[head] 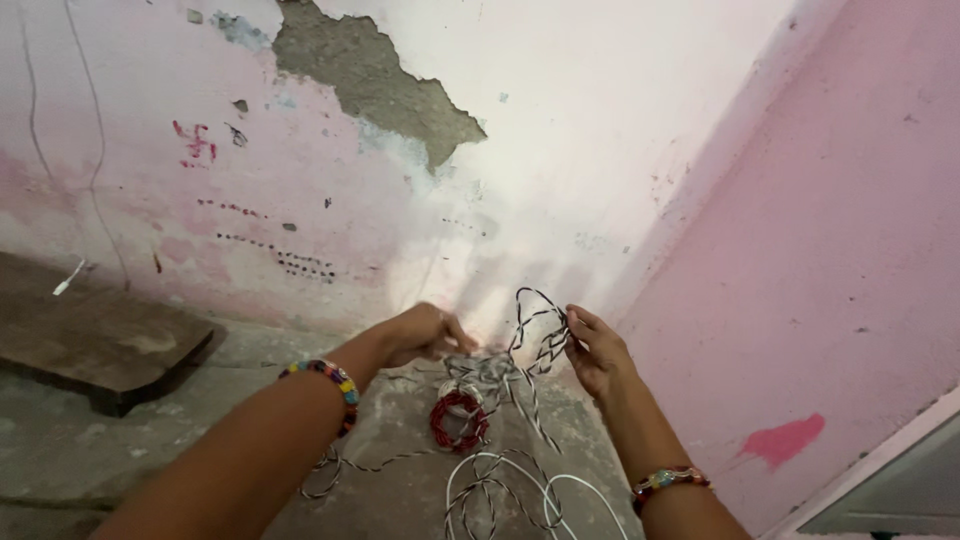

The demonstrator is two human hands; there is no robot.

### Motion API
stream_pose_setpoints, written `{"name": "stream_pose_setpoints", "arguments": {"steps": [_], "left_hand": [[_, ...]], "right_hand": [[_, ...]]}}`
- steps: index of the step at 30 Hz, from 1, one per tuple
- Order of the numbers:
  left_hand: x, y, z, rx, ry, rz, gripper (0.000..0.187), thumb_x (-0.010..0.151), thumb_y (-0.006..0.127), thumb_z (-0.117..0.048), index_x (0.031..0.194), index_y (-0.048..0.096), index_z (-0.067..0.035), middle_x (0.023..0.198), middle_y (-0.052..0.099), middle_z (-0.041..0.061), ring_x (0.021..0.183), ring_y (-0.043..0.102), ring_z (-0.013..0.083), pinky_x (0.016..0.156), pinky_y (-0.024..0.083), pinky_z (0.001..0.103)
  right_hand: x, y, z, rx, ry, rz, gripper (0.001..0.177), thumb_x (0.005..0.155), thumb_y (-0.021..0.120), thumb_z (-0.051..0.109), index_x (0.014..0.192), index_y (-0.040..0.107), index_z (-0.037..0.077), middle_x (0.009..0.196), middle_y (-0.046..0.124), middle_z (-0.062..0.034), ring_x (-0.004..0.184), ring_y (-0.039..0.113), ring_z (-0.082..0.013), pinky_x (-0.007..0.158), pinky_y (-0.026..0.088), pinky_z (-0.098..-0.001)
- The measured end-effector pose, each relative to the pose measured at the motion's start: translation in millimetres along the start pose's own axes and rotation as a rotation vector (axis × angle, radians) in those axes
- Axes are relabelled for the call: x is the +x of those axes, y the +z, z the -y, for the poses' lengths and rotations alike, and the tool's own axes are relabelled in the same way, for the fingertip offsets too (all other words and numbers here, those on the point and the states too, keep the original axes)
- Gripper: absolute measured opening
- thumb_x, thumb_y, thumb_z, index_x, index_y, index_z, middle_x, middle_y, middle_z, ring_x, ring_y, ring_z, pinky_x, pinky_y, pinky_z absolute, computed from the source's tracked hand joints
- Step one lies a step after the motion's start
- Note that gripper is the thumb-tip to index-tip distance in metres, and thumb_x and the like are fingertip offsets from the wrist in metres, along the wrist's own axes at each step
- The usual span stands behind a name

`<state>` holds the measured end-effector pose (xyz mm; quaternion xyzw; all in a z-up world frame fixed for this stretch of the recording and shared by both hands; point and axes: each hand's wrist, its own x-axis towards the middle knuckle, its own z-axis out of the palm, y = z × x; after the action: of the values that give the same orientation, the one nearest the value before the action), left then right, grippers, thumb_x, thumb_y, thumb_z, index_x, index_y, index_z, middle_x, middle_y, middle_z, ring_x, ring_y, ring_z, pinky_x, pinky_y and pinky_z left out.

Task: The person coils various black and white cables by hand while sitting on the floor.

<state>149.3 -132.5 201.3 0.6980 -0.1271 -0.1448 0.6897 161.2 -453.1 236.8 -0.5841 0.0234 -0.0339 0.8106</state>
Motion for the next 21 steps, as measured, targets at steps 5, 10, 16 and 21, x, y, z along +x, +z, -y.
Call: {"name": "stream_pose_setpoints", "arguments": {"steps": [5,10,16,21], "left_hand": [[-15.8,37.8,-30.4,-0.009,-0.040,0.251,0.044,0.092,0.060,-0.007,0.136,0.055,-0.005,0.128,0.071,0.016,0.115,0.070,0.0235,0.102,0.054,0.041],[-1.1,77.9,-21.0,0.200,0.123,0.405,0.043,0.086,0.072,-0.006,0.127,0.066,0.007,0.114,0.073,0.017,0.103,0.071,0.0214,0.091,0.056,0.033],[-14.9,105.8,-27.8,0.359,0.272,-0.177,0.037,0.083,0.081,-0.017,0.105,0.053,-0.008,0.094,0.061,0.013,0.084,0.060,0.0228,0.073,0.050,0.037],[-18.1,106.3,-35.5,0.357,0.278,-0.610,0.026,0.088,0.074,-0.019,0.094,0.052,-0.007,0.091,0.063,0.013,0.075,0.062,0.0222,0.067,0.052,0.038]], "right_hand": [[-6.7,20.3,8.8,-0.130,0.016,0.038,0.034,0.091,0.074,0.016,0.124,0.071,0.009,0.101,0.071,-0.0008,0.079,0.051,-0.0110,0.069,0.046,-0.0254],[-19.2,50.9,29.7,-0.034,-0.023,-0.002,0.032,0.092,0.073,0.017,0.123,0.069,0.011,0.096,0.068,-0.0010,0.076,0.051,-0.0143,0.070,0.046,-0.0287],[-52.6,79.0,56.9,-0.030,-0.089,0.051,0.032,0.092,0.070,0.018,0.122,0.065,0.008,0.098,0.070,-0.0008,0.082,0.061,-0.0136,0.079,0.054,-0.0315],[-66.0,95.2,83.2,0.106,-0.153,0.090,0.035,0.095,0.071,0.015,0.127,0.064,0.005,0.097,0.069,-0.0046,0.077,0.059,-0.0117,0.075,0.053,-0.0285]]}}
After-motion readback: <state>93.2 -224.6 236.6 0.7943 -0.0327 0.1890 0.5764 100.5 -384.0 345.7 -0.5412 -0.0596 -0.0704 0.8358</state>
